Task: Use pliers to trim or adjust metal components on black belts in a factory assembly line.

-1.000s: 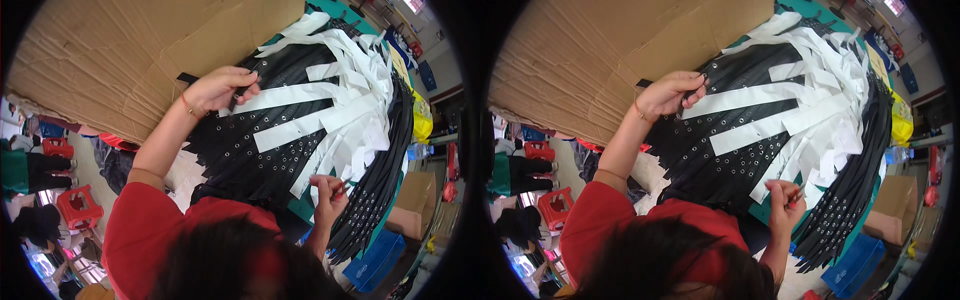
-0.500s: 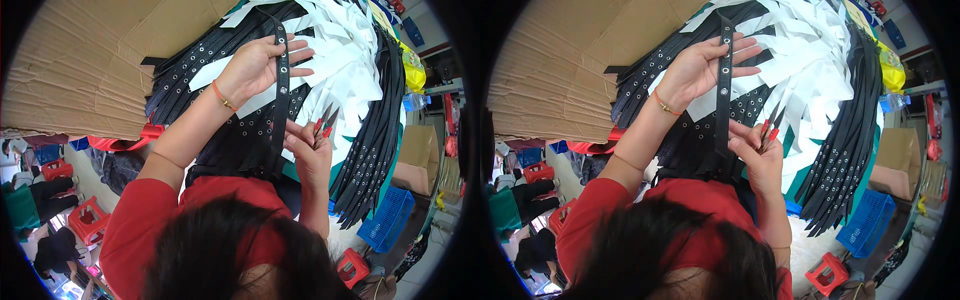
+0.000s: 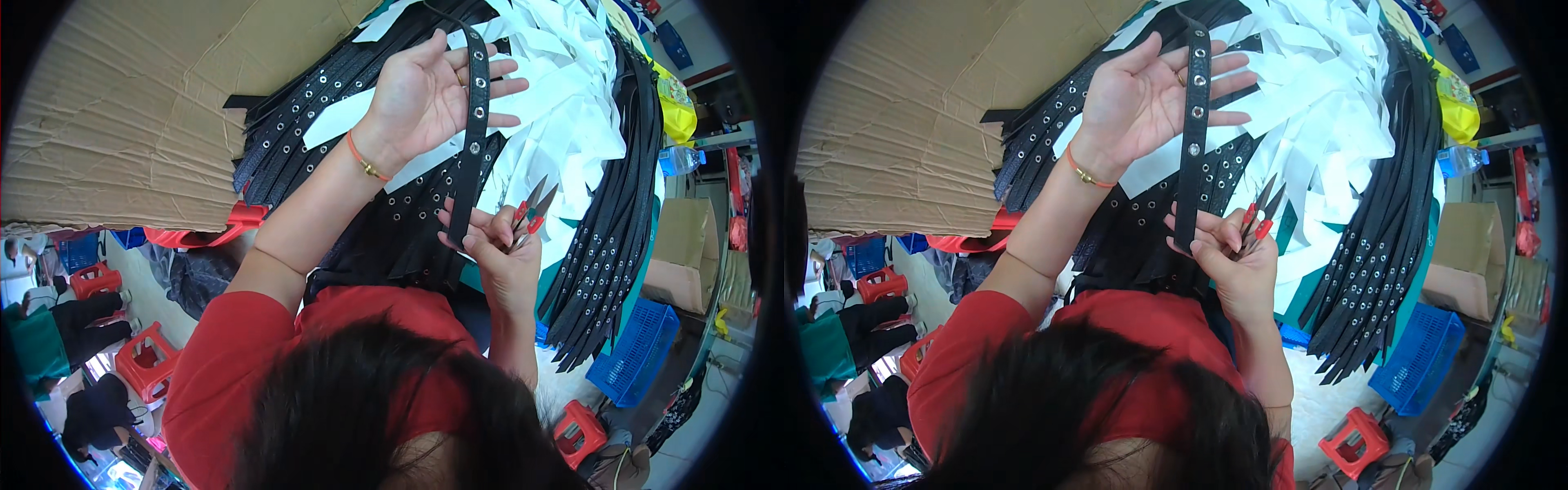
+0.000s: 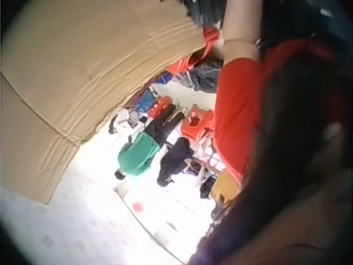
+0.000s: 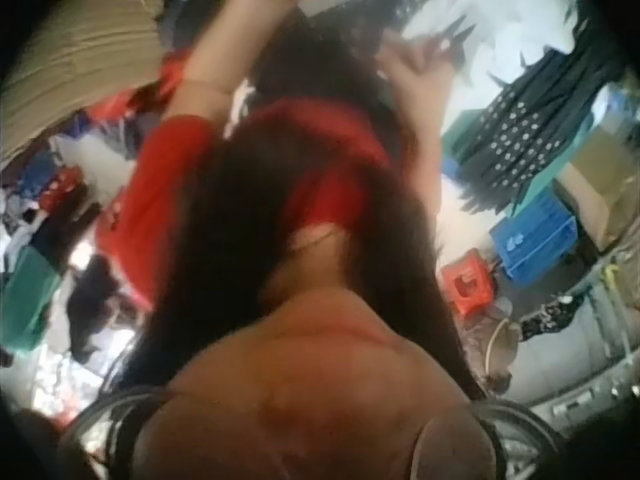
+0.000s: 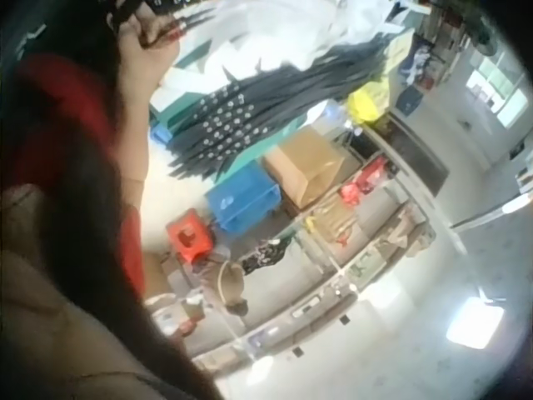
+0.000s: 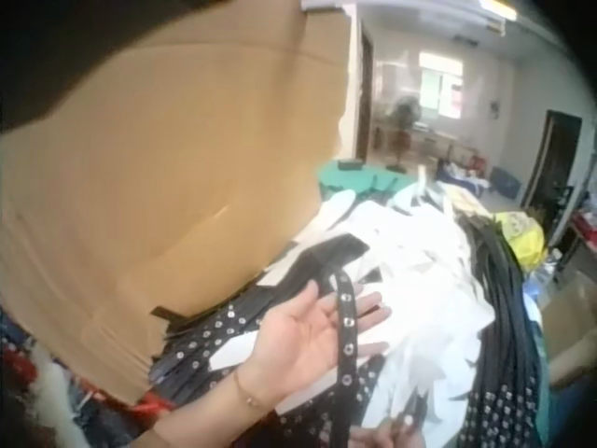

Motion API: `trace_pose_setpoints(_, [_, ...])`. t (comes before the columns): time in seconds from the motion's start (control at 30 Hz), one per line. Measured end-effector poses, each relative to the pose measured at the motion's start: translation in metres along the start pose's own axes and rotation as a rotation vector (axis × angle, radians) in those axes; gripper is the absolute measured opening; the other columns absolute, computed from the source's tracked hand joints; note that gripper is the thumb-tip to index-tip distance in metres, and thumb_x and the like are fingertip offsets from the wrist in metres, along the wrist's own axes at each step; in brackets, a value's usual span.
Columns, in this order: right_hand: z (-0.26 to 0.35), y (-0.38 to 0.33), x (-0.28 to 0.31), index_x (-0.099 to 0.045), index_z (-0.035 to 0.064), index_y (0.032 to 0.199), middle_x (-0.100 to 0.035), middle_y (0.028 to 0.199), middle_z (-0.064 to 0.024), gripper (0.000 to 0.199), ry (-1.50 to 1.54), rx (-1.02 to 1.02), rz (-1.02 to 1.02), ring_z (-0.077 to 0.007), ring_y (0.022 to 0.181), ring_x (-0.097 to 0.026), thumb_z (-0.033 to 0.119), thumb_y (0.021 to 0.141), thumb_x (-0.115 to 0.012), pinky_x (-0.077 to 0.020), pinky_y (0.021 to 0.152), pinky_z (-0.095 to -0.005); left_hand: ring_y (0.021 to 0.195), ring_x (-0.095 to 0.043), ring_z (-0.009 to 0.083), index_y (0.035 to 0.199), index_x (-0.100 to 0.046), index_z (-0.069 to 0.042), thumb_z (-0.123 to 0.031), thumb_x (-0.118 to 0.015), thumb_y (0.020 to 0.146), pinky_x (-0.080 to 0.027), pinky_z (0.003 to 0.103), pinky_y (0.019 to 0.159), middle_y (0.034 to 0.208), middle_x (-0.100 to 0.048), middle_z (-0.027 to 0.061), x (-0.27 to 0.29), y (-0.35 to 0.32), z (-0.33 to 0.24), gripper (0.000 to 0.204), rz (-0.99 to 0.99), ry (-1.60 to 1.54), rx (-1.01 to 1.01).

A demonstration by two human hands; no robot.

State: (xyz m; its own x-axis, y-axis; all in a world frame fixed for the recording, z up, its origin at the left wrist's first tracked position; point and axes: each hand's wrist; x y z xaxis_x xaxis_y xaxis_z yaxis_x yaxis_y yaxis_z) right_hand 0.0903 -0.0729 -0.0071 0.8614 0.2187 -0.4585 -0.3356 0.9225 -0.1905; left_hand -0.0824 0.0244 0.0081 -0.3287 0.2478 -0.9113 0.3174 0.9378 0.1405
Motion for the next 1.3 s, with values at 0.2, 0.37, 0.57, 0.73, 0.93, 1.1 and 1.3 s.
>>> trace_pose_setpoints(0.2, [0.003,-0.002,0.0,-0.031,0.0098,0.07,-0.053,0.106,-0.0328,0.031,0.02,-0.005,0.02,-0.0368,0.098,-0.057,-0.015,0.068,-0.05,-0.0498,0.08,-0.0474,0.12,-0.037,0.0386,0.125,-0.024,0.01,-0.011,-0.027,0.094,-0.034,0.06,0.097,0.127,-0.034,0.0297,0.001,0.005,0.002,0.038,-0.012,0.196,-0.06])
trace_pose_setpoints(0.37, [0.009,-0.004,-0.005,-0.031,0.0095,0.07,-0.053,0.106,-0.0326,0.031,0.012,0.017,0.018,-0.037,0.099,-0.057,-0.016,0.067,-0.049,-0.0496,0.081,-0.0474,0.12,-0.038,0.0375,0.125,-0.023,0.011,-0.006,-0.028,0.093,-0.035,0.059,0.097,0.125,-0.036,0.0295,-0.002,0.006,-0.004,0.037,0.014,0.132,-0.046])
trace_pose_setpoints(0.57, [0.005,-0.012,-0.003,-0.032,0.0072,0.07,-0.055,0.102,-0.0299,0.028,-0.122,0.077,-0.014,-0.0337,0.094,-0.06,-0.017,0.069,-0.046,-0.0503,0.08,-0.0444,0.118,-0.04,0.0374,0.128,-0.022,0.01,-0.005,-0.03,0.092,-0.037,0.053,0.097,0.128,-0.035,0.0278,-0.011,0.0,-0.003,0.04,0.011,0.248,-0.048])
trace_pose_setpoints(0.73, [-0.011,-0.02,0.01,-0.032,0.0058,0.071,-0.059,0.096,-0.0236,0.025,-0.33,0.143,-0.061,-0.0271,0.088,-0.062,-0.016,0.072,-0.044,-0.05,0.081,-0.0397,0.115,-0.046,0.0308,0.123,-0.037,0.009,0.005,-0.046,0.083,-0.041,0.04,0.097,0.124,-0.044,0.0218,-0.006,-0.001,-0.004,0.041,-0.018,0.44,-0.11])
trace_pose_setpoints(0.93, [-0.022,-0.041,0.032,-0.035,0.0041,0.066,-0.058,0.069,-0.0077,0.022,-0.572,0.266,-0.205,-0.0108,0.064,-0.055,-0.008,0.071,-0.053,-0.0447,0.06,-0.0228,0.106,-0.054,0.0255,0.118,-0.042,0.009,0.002,-0.05,0.084,-0.046,0.036,0.092,0.116,-0.051,0.0187,-0.019,0.005,-0.02,0.036,-0.088,0.433,-0.086])
trace_pose_setpoints(1.1, [-0.089,-0.15,0.145,-0.043,0.0055,0.065,-0.038,0.052,-0.0054,0.013,-1.005,0.263,-0.657,-0.0139,0.044,-0.034,-0.002,0.064,-0.053,-0.0288,0.044,-0.0258,0.096,-0.058,0.0229,0.109,-0.048,0.008,-0.009,-0.051,0.088,-0.049,0.034,0.086,0.104,-0.057,0.0178,-0.014,0.025,-0.023,0.028,-0.198,0.461,-0.114])
trace_pose_setpoints(1.3, [-0.203,-0.328,0.291,-0.052,0.0035,0.076,-0.052,0.063,-0.0058,0.006,-0.824,-0.451,-0.967,-0.0146,0.057,-0.051,0.004,0.073,-0.056,-0.0433,0.057,-0.0254,0.091,-0.061,0.0233,0.109,-0.049,0.007,-0.01,-0.053,0.087,-0.051,0.034,0.083,0.102,-0.059,0.0178,-0.016,0.045,-0.012,0.028,-0.205,0.572,-0.157])
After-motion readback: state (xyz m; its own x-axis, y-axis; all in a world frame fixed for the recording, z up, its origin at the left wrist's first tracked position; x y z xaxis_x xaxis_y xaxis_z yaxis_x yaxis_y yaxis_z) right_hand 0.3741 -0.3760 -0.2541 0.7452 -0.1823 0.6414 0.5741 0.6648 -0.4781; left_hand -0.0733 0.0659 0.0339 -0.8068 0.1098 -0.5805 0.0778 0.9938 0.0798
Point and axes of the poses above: each hand's wrist, its own y-axis towards the middle knuckle, its own x-axis out of the back of the hand, z = x × y
